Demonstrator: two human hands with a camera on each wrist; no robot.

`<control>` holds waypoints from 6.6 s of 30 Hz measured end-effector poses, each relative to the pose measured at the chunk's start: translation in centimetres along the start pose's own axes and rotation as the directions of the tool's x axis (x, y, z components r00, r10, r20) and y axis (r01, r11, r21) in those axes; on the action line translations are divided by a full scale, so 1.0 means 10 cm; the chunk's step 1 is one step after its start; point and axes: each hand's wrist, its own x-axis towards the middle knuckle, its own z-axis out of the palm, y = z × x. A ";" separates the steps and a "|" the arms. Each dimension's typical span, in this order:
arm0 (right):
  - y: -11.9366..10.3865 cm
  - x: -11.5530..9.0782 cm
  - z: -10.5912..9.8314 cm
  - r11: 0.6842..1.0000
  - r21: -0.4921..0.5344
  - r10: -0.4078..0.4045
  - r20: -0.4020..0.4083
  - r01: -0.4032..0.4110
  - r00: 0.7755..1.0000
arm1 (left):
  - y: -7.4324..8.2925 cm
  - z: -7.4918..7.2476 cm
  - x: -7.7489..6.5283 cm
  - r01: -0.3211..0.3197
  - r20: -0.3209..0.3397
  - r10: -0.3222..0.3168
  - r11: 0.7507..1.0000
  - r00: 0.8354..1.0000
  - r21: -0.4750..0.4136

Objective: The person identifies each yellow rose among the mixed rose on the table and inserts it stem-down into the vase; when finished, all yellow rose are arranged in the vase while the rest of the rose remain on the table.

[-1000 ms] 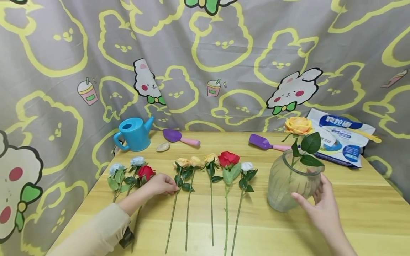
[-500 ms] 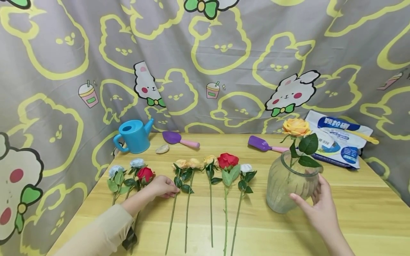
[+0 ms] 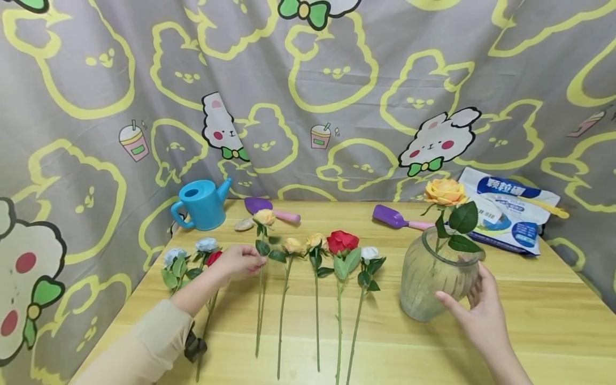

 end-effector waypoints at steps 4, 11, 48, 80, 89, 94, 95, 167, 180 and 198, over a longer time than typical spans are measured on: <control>0.00 -0.01 0.00 1.000 -0.012 0.006 -0.002 -0.006 1.000 | 0.36 0.02 0.00 -0.108 0.011 0.108 0.994 0.994 -0.028; -0.01 -0.02 -0.01 1.000 -0.008 -0.008 -0.002 0.008 1.000 | 1.10 0.15 -0.02 -0.247 0.004 0.248 0.967 0.969 -0.071; 0.02 -0.01 -0.01 0.997 0.044 -0.058 0.011 0.058 0.998 | 2.02 2.06 0.01 -0.501 0.005 0.506 0.854 0.862 -0.139; 0.05 0.00 -0.03 0.996 0.066 -0.063 0.011 0.063 0.998 | 1.89 2.40 0.08 -0.429 0.071 0.447 0.884 0.892 -0.186; 0.04 -0.02 -0.01 0.996 0.078 -0.051 -0.018 0.053 0.999 | 1.87 2.45 0.12 -0.405 0.059 0.431 0.880 0.900 -0.248; 0.04 -0.03 0.00 0.997 0.064 -0.041 -0.021 0.042 0.999 | 1.87 2.48 0.12 -0.401 0.058 0.421 0.891 0.905 -0.215; 0.04 -0.03 0.00 0.997 0.065 -0.040 -0.023 0.041 0.999 | 1.87 2.49 0.12 -0.400 0.060 0.421 0.891 0.905 -0.212; 0.03 -0.01 0.01 0.999 0.025 -0.035 -0.008 0.035 0.999 | 0.12 0.29 0.20 -0.081 0.124 0.077 0.996 0.989 0.030; 0.03 -0.02 -0.02 1.000 -0.010 -0.028 -0.009 0.028 1.000 | 1.12 0.20 -0.04 -0.319 0.015 0.327 0.929 0.945 -0.185; 0.03 -0.03 -0.01 1.000 -0.026 0.000 -0.024 -0.001 1.000 | 2.10 0.70 -0.32 -0.619 -0.207 0.603 0.631 0.770 -0.467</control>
